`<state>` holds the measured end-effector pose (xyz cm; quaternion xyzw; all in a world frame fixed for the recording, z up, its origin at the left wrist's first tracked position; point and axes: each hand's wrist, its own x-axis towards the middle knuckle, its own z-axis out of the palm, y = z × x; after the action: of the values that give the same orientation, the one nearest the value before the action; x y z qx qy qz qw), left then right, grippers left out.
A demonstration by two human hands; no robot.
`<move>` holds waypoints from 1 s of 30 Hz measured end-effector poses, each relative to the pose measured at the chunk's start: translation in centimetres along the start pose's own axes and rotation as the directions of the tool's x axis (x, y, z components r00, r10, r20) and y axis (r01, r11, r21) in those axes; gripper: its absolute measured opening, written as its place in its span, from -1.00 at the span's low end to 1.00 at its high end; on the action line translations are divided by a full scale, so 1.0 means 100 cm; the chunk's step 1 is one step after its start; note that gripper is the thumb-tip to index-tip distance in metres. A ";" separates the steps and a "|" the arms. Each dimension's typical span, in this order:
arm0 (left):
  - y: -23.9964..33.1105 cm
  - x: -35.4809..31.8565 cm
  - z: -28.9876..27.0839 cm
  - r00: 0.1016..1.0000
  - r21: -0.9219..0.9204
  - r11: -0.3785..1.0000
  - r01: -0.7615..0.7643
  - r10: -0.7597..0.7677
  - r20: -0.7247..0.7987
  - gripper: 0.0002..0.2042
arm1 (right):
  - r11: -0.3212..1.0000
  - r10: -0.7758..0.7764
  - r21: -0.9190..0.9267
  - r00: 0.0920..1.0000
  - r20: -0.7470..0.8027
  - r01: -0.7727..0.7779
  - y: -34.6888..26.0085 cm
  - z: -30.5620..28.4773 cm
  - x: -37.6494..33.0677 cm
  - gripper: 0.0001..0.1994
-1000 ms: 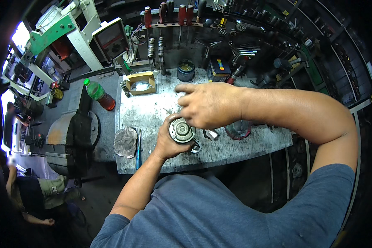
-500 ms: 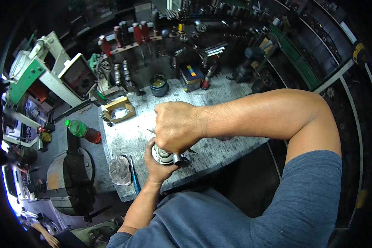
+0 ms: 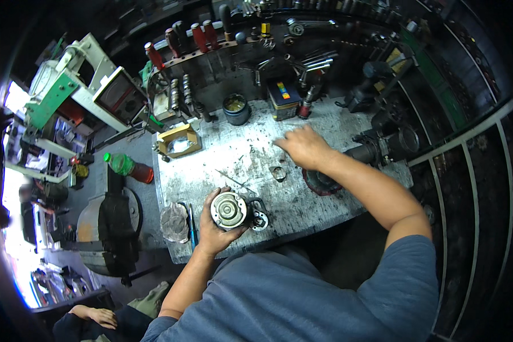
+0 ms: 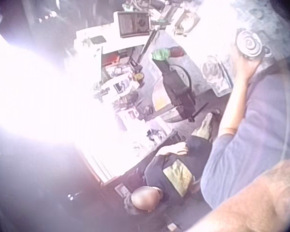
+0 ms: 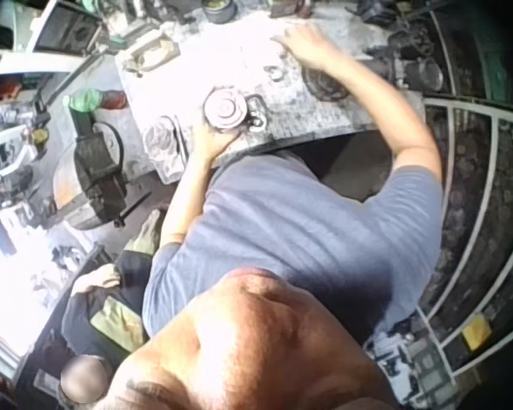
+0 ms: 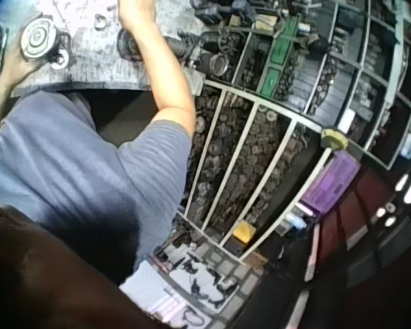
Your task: The person assembles a cylindrical mechanical component on a workbench. They use a screwdriver to tighten screws, insert a small metal ring, and apply lubricant from a green bottle. The person then uses a wrench to tighten a bolt on the assembly.
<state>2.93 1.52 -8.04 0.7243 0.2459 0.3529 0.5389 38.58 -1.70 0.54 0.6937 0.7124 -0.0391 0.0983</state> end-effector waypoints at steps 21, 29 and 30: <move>-0.026 -0.100 -0.025 0.803 0.254 0.851 0.459 -0.276 -0.528 -0.57 | 0.917 0.049 0.399 0.991 -0.127 0.006 -0.006 0.163 0.192 -0.83; 0.012 -0.034 -0.027 0.897 -0.061 0.984 0.165 -0.175 -0.405 -0.56 | 0.175 -0.039 0.973 0.988 -0.147 0.151 -0.051 -0.017 0.028 -0.79; 0.018 -0.025 -0.026 0.912 -0.102 0.988 0.115 -0.146 -0.384 -0.56 | 0.170 -0.112 0.971 0.982 -0.153 0.171 -0.061 -0.032 0.002 -0.81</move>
<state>-0.76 0.74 -6.53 0.5999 0.3823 0.4627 0.5291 32.26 -1.10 3.11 0.5281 0.5860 -0.4771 -0.3873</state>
